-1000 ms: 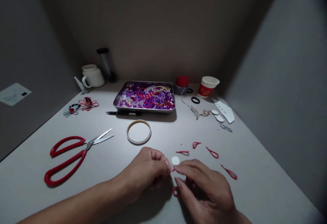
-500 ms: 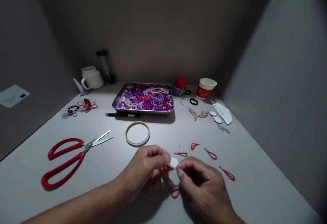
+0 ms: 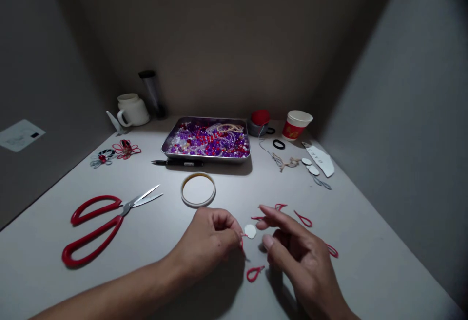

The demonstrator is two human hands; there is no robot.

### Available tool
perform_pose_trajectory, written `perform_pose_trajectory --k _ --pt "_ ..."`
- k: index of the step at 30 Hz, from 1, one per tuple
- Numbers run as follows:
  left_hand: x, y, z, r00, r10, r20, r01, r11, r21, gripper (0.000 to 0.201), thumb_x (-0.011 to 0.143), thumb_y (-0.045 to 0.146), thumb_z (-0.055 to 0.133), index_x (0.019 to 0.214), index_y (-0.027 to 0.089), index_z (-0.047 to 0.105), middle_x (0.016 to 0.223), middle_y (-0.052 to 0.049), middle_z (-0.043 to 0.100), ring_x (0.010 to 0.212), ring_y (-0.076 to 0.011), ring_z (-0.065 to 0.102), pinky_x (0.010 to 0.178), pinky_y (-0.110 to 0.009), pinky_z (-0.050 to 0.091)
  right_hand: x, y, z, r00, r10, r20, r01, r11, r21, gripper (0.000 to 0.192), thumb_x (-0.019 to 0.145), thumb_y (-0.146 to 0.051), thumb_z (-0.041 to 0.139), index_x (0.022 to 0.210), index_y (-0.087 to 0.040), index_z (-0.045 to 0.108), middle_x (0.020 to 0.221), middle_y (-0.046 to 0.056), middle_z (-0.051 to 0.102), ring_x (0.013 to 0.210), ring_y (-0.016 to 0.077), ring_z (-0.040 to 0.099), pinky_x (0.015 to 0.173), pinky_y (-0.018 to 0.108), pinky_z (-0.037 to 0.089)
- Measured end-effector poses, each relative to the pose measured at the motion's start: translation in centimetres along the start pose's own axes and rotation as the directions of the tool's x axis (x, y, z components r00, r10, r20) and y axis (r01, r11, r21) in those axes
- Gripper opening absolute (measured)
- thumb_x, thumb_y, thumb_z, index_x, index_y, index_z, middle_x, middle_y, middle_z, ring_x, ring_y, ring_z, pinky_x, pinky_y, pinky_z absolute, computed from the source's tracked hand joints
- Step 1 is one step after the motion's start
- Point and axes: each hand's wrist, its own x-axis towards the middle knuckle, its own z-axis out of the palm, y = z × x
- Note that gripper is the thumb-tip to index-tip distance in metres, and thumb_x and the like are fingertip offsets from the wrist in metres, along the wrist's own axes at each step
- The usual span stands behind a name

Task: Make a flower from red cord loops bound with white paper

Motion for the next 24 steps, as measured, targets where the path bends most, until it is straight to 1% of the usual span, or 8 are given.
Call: perform_pose_trajectory --k 3,5,8,11,14,16,19,24 --pt "0.0 0.1 0.2 0.999 -0.036 0.032 0.037 0.999 -0.038 0.007 0.06 0.017 0.053 0.058 0.013 0.057 0.044 0.005 0.046 0.039 -0.0063 0.036 0.039 -0.019 0.027 0.1 0.2 -0.2 0.985 -0.152 0.086 0.162 0.979 -0.126 0.014 0.072 -0.021 0.059 0.085 -0.017 0.063 0.073 0.004 0.062 0.045 0.0103 0.051 0.039 0.022 0.041" --pt "-0.1 0.1 0.5 0.998 -0.049 0.045 0.051 0.998 -0.045 0.007 0.059 0.018 0.053 0.058 0.012 0.057 0.044 0.005 0.046 0.04 -0.0062 0.037 0.039 -0.018 0.028 0.1 0.4 -0.3 0.948 -0.255 0.19 0.289 0.94 -0.18 0.006 0.073 -0.016 0.057 0.076 -0.016 0.062 0.069 0.004 0.061 0.047 0.0116 0.053 0.041 0.023 0.042" --pt "-0.3 -0.1 0.7 0.996 -0.065 0.059 0.068 0.997 -0.046 0.006 0.058 0.018 0.054 0.057 0.012 0.057 0.043 0.005 0.046 0.039 -0.0056 0.036 0.038 -0.018 0.028 0.1 0.4 -0.2 0.922 -0.296 0.25 0.351 0.91 -0.218 0.009 0.075 -0.014 0.055 0.068 -0.015 0.061 0.062 0.004 0.059 0.05 0.0136 0.054 0.045 0.024 0.042" --pt "-0.3 -0.3 0.4 0.993 -0.063 0.099 0.072 0.993 -0.093 0.009 0.062 0.02 0.057 0.064 0.011 0.058 0.048 0.003 0.05 0.038 -0.0052 0.039 0.038 -0.018 0.03 0.3 0.2 -0.2 0.972 -0.143 0.187 0.176 0.968 -0.179 0.014 0.075 -0.021 0.054 0.062 -0.016 0.057 0.055 0.001 0.055 0.047 0.012 0.05 0.043 0.023 0.039" --pt "-0.1 -0.4 -0.1 0.995 -0.067 0.076 0.083 0.966 -0.243 0.025 0.068 0.025 0.059 0.089 0.012 0.057 0.058 0.001 0.058 0.037 -0.0054 0.041 0.036 -0.017 0.028 0.6 0.0 -0.3 0.987 0.116 0.114 -0.115 0.993 -0.021 0.02 0.076 -0.03 0.057 0.062 -0.016 0.055 0.045 -0.004 0.048 0.04 0.0075 0.041 0.039 0.018 0.033" --pt "0.0 -0.5 -0.3 0.999 -0.038 0.0 0.036 0.942 -0.333 0.035 0.068 0.024 0.061 0.1 0.014 0.053 0.061 0.001 0.059 0.037 -0.0047 0.039 0.036 -0.017 0.025 0.8 0.0 -0.3 0.955 0.273 0.117 -0.287 0.951 0.118 0.024 0.076 -0.037 0.058 0.066 -0.016 0.055 0.041 -0.007 0.046 0.036 0.0046 0.035 0.036 0.015 0.027" --pt "0.0 -0.7 0.2 0.999 0.017 -0.03 -0.026 0.947 -0.321 0.03 0.063 0.022 0.067 0.089 0.011 0.057 0.056 0.003 0.055 0.038 -0.0038 0.038 0.037 -0.017 0.026 0.7 0.0 0.0 0.883 0.432 0.186 -0.469 0.831 0.299 0.028 0.075 -0.043 0.061 0.073 -0.015 0.055 0.037 -0.008 0.046 0.029 0.0013 0.026 0.03 0.012 0.017" --pt "-0.3 -1.2 1.6 0.996 0.033 -0.078 -0.052 0.966 -0.252 0.022 0.062 0.028 0.067 0.07 0.009 0.061 0.048 0.002 0.052 0.037 -0.0049 0.04 0.039 -0.018 0.029 -0.1 0.6 1.2 0.832 0.467 0.299 -0.554 0.709 0.436 0.03 0.072 -0.043 0.066 0.07 -0.015 0.055 0.034 -0.008 0.046 0.026 0.0013 0.026 0.028 0.012 0.017"
